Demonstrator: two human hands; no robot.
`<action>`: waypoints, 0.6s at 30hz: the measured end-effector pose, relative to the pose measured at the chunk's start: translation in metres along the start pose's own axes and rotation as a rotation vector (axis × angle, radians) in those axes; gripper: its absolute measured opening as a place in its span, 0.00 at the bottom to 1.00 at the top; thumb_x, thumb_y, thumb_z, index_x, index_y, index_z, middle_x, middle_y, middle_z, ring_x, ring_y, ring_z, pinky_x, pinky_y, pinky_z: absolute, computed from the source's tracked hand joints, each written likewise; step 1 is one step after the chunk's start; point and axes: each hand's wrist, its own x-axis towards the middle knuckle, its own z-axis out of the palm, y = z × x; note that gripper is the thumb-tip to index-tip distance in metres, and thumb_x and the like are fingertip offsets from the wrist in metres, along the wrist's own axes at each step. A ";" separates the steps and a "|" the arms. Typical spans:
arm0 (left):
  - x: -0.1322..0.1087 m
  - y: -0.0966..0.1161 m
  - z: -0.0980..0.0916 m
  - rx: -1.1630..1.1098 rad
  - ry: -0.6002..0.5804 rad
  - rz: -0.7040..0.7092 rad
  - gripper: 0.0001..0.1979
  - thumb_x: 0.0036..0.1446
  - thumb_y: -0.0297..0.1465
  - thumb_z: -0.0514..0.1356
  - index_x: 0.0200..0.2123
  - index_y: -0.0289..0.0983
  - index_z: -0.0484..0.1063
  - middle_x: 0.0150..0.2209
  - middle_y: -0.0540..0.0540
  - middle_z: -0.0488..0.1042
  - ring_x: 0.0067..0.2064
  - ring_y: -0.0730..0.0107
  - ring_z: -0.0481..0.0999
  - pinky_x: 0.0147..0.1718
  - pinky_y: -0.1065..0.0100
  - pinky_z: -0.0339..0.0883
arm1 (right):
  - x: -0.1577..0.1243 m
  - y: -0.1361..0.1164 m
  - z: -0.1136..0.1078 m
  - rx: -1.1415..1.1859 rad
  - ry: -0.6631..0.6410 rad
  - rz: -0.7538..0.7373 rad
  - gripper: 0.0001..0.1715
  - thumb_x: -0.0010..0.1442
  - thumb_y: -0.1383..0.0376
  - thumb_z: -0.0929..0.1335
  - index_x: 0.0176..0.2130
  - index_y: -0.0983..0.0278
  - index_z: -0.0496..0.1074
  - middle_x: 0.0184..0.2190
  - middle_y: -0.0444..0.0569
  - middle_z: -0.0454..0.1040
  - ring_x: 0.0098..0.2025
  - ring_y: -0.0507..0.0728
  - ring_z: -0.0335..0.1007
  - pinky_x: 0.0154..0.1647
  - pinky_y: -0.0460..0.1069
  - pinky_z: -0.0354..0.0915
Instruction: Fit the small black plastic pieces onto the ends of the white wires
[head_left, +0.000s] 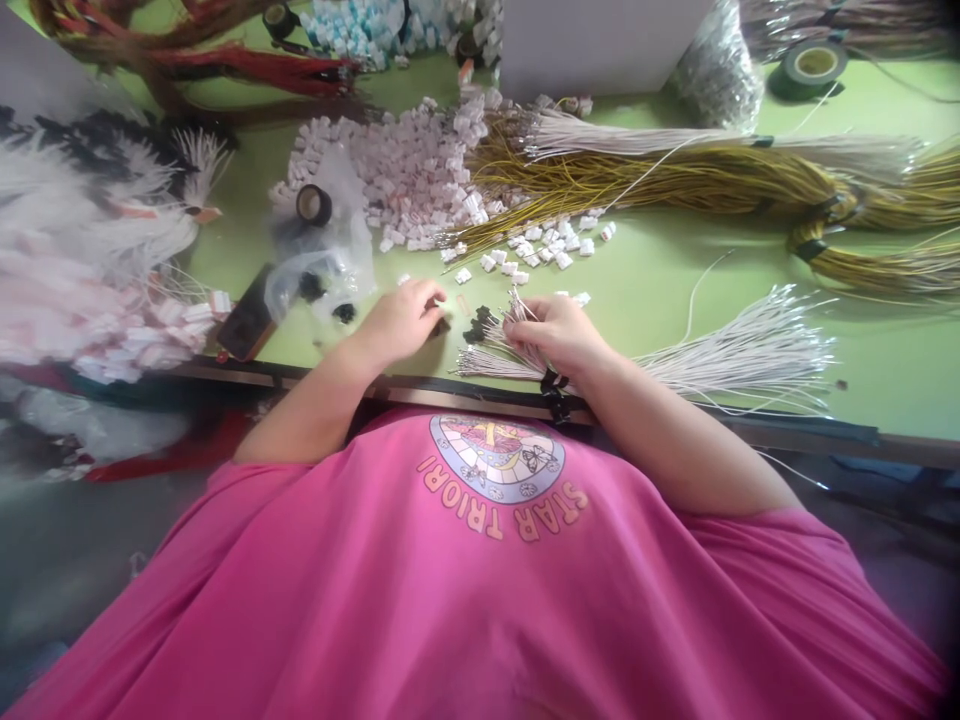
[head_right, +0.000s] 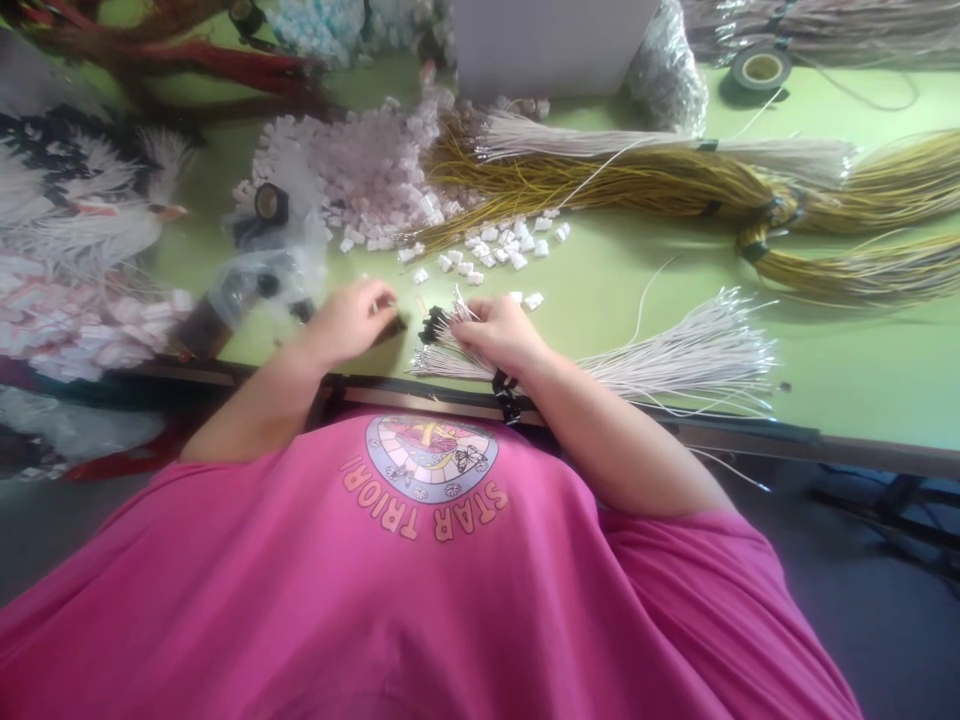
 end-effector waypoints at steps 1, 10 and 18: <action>-0.002 0.007 0.002 -0.102 -0.018 0.010 0.07 0.53 0.32 0.58 0.34 0.37 0.73 0.34 0.45 0.73 0.36 0.67 0.70 0.40 0.64 0.63 | 0.000 -0.001 0.001 -0.020 0.007 -0.005 0.07 0.45 0.64 0.67 0.23 0.67 0.68 0.17 0.42 0.63 0.21 0.48 0.57 0.24 0.46 0.54; 0.000 0.024 0.041 -0.774 -0.137 -0.147 0.13 0.44 0.33 0.66 0.34 0.34 0.74 0.33 0.45 0.76 0.34 0.70 0.75 0.40 0.64 0.68 | -0.004 -0.005 0.003 0.002 0.005 -0.008 0.12 0.47 0.60 0.67 0.22 0.67 0.66 0.17 0.42 0.61 0.21 0.47 0.54 0.23 0.46 0.51; -0.003 0.026 0.046 -0.740 -0.055 -0.126 0.11 0.46 0.33 0.65 0.34 0.35 0.74 0.35 0.47 0.77 0.37 0.69 0.75 0.41 0.65 0.69 | -0.002 -0.006 0.006 -0.128 0.042 -0.009 0.09 0.44 0.64 0.65 0.24 0.68 0.69 0.16 0.41 0.60 0.20 0.48 0.54 0.22 0.46 0.50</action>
